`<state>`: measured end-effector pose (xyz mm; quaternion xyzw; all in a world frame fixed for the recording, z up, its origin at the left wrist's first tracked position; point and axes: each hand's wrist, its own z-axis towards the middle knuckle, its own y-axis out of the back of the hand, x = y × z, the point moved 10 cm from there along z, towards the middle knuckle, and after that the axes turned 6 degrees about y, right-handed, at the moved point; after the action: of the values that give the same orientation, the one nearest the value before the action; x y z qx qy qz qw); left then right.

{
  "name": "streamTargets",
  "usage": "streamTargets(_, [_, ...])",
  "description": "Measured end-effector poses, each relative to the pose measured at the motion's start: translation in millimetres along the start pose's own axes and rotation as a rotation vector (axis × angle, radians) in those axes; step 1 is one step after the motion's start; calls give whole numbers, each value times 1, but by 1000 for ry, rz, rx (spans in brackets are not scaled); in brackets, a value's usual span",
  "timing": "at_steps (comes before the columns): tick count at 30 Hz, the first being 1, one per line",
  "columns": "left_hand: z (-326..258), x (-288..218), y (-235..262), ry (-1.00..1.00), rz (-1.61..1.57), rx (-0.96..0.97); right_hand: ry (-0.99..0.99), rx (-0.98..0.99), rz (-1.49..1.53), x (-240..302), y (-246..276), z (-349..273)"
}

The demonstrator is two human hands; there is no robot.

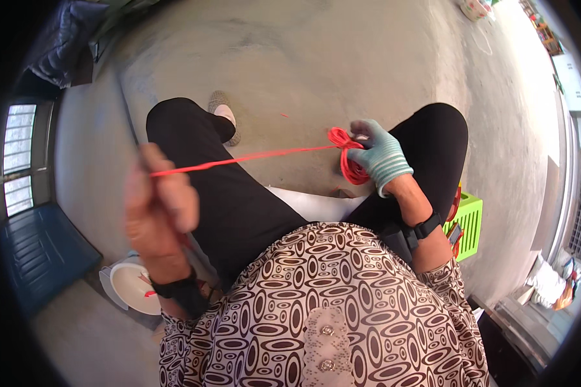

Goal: The recorder is winding a red plastic cord around a black circular frame, likely for furniture manufacturing.

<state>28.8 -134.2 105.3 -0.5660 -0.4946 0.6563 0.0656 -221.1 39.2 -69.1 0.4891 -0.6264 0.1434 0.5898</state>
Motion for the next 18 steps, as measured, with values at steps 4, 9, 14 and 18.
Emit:
streamTargets(4, [3, 76, 29, 268, 221, -215, 30, -26, -115, -9, 9, 4])
streamTargets(9, [11, 122, 46, 349, 241, -159, -149, -16, 103, -21, 5, 1])
streamTargets(14, [12, 164, 28, 470, 241, -45, -99, 27, 517, 23, -18, 21])
streamTargets(18, [15, 169, 15, 461, 248, 3, -63, 158, 868, 73, -42, 38])
